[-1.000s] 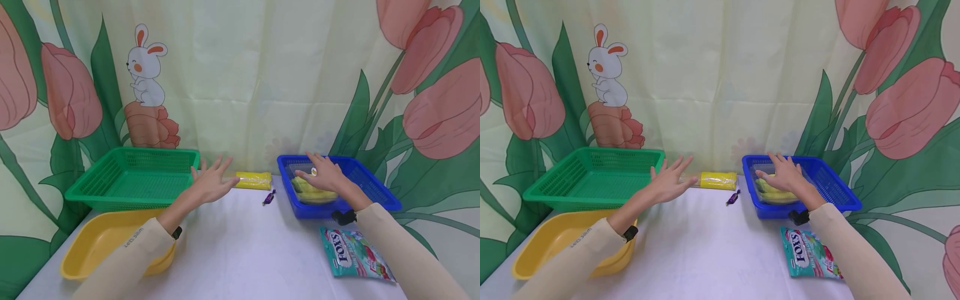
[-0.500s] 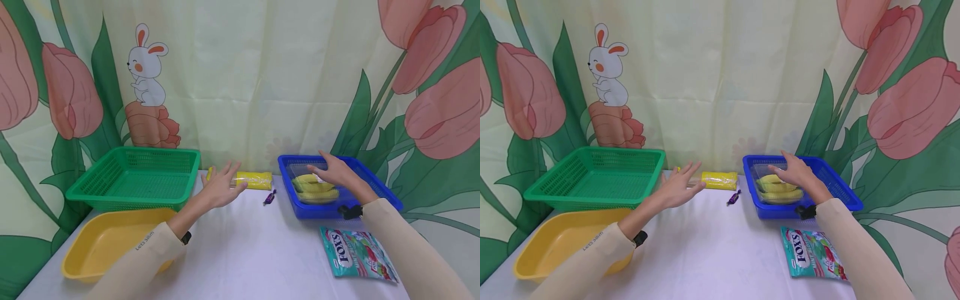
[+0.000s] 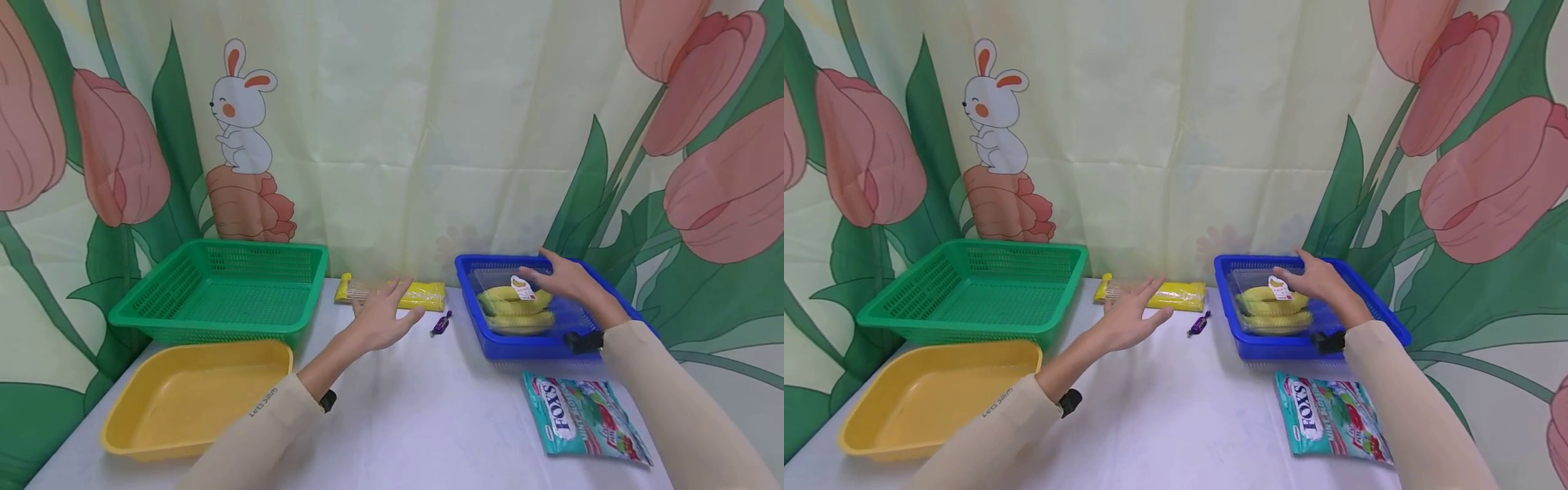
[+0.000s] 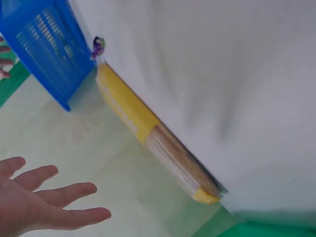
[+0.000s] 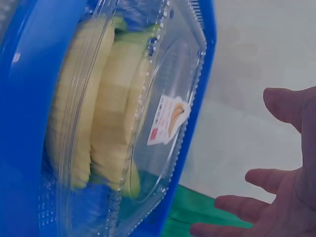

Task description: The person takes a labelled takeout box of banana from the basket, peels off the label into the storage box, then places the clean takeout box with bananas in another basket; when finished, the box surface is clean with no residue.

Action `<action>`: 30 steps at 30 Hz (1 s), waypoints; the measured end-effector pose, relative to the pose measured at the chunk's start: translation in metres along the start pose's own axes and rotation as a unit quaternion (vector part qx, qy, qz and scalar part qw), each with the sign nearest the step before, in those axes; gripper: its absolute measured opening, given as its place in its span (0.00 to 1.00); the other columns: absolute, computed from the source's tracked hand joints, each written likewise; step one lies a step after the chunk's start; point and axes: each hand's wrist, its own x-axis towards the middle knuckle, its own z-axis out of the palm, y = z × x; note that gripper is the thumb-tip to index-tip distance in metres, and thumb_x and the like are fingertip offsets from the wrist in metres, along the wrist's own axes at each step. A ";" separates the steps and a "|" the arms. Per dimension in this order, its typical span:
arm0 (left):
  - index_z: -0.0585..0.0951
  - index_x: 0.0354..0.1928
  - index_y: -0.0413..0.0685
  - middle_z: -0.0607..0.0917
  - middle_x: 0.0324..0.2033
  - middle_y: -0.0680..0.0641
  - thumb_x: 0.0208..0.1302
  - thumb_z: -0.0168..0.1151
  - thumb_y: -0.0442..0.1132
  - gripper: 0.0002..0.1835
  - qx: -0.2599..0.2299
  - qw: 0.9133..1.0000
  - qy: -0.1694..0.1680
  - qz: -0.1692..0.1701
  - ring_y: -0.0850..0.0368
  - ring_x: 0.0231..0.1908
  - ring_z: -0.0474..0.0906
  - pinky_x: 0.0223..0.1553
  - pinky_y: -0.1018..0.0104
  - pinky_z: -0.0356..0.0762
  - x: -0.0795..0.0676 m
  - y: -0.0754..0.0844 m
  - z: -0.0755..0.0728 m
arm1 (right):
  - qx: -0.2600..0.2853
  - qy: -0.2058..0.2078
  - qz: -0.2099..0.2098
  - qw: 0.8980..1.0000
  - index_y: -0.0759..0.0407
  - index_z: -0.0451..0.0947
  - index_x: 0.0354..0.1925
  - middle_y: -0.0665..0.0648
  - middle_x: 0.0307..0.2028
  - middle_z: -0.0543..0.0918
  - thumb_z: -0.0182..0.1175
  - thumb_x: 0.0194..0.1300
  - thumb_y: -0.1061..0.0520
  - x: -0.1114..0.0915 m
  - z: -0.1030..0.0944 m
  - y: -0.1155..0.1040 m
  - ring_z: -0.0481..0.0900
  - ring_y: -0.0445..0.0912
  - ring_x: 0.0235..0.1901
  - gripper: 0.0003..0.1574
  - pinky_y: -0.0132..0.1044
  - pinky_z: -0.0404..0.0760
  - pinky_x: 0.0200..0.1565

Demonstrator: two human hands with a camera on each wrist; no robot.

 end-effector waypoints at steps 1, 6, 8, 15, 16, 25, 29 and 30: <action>0.55 0.85 0.64 0.57 0.85 0.45 0.77 0.48 0.66 0.40 -0.003 1.000 -0.002 0.001 0.20 0.80 0.51 0.73 0.13 0.42 0.001 0.002 0.003 | 0.000 -0.002 0.003 1.000 0.70 0.36 0.84 0.85 0.78 0.49 0.44 0.77 0.23 0.001 -0.001 0.002 0.53 0.83 0.75 0.66 0.79 0.63 0.70; 0.54 0.86 0.66 0.55 0.85 0.45 0.78 0.48 0.66 0.40 -0.022 1.000 -0.016 0.010 0.20 0.80 0.50 0.72 0.13 0.45 0.003 0.013 0.015 | -0.002 -0.008 0.020 1.000 0.71 0.36 0.83 0.85 0.78 0.48 0.43 0.77 0.22 0.004 -0.004 0.011 0.50 0.83 0.75 0.67 0.80 0.60 0.71; 0.54 0.86 0.66 0.55 0.85 0.45 0.77 0.48 0.66 0.40 -0.031 0.999 -0.018 0.013 0.21 0.81 0.50 0.72 0.13 0.46 0.004 0.018 0.019 | -0.003 -0.010 0.025 1.000 0.72 0.36 0.83 0.85 0.78 0.47 0.42 0.77 0.22 0.006 -0.004 0.015 0.49 0.83 0.76 0.67 0.80 0.59 0.71; 0.57 0.85 0.60 0.59 0.84 0.44 0.78 0.51 0.60 0.39 -0.081 0.996 -0.012 0.043 0.31 0.82 0.56 0.74 0.18 0.55 0.009 0.030 0.037 | -0.001 -0.020 0.045 0.999 0.79 0.39 0.81 0.88 0.77 0.47 0.41 0.79 0.25 0.007 -0.006 0.031 0.48 0.85 0.74 0.66 0.80 0.59 0.71; 0.57 0.85 0.58 0.59 0.84 0.44 0.78 0.51 0.59 0.38 -0.090 0.995 -0.011 0.050 0.34 0.82 0.57 0.75 0.22 0.56 0.010 0.031 0.039 | -0.001 -0.021 0.050 0.999 0.79 0.40 0.80 0.88 0.76 0.47 0.40 0.79 0.25 0.007 -0.006 0.033 0.48 0.85 0.74 0.65 0.80 0.59 0.72; 0.63 0.83 0.49 0.65 0.82 0.44 0.80 0.53 0.51 0.35 -0.163 0.984 -0.002 0.069 0.46 0.83 0.59 0.82 0.47 0.60 0.015 0.046 0.059 | 0.025 -0.039 0.078 0.996 0.82 0.43 0.79 0.89 0.75 0.47 0.39 0.81 0.29 0.008 -0.007 0.051 0.49 0.85 0.73 0.61 0.78 0.61 0.71; 0.63 0.82 0.51 0.66 0.81 0.44 0.80 0.54 0.50 0.34 -0.181 0.981 -0.011 0.060 0.46 0.82 0.60 0.81 0.46 0.62 0.017 0.052 0.067 | 0.045 -0.060 0.081 0.994 0.84 0.43 0.78 0.90 0.75 0.47 0.39 0.82 0.30 0.006 -0.009 0.055 0.50 0.85 0.73 0.61 0.77 0.63 0.72; 0.63 0.82 0.52 0.66 0.81 0.45 0.80 0.54 0.50 0.34 -0.186 0.981 -0.013 0.056 0.45 0.81 0.62 0.80 0.45 0.64 0.017 0.054 0.069 | 0.053 -0.065 0.080 0.993 0.85 0.43 0.77 0.90 0.75 0.47 0.39 0.82 0.30 0.006 -0.009 0.056 0.51 0.85 0.73 0.61 0.76 0.63 0.72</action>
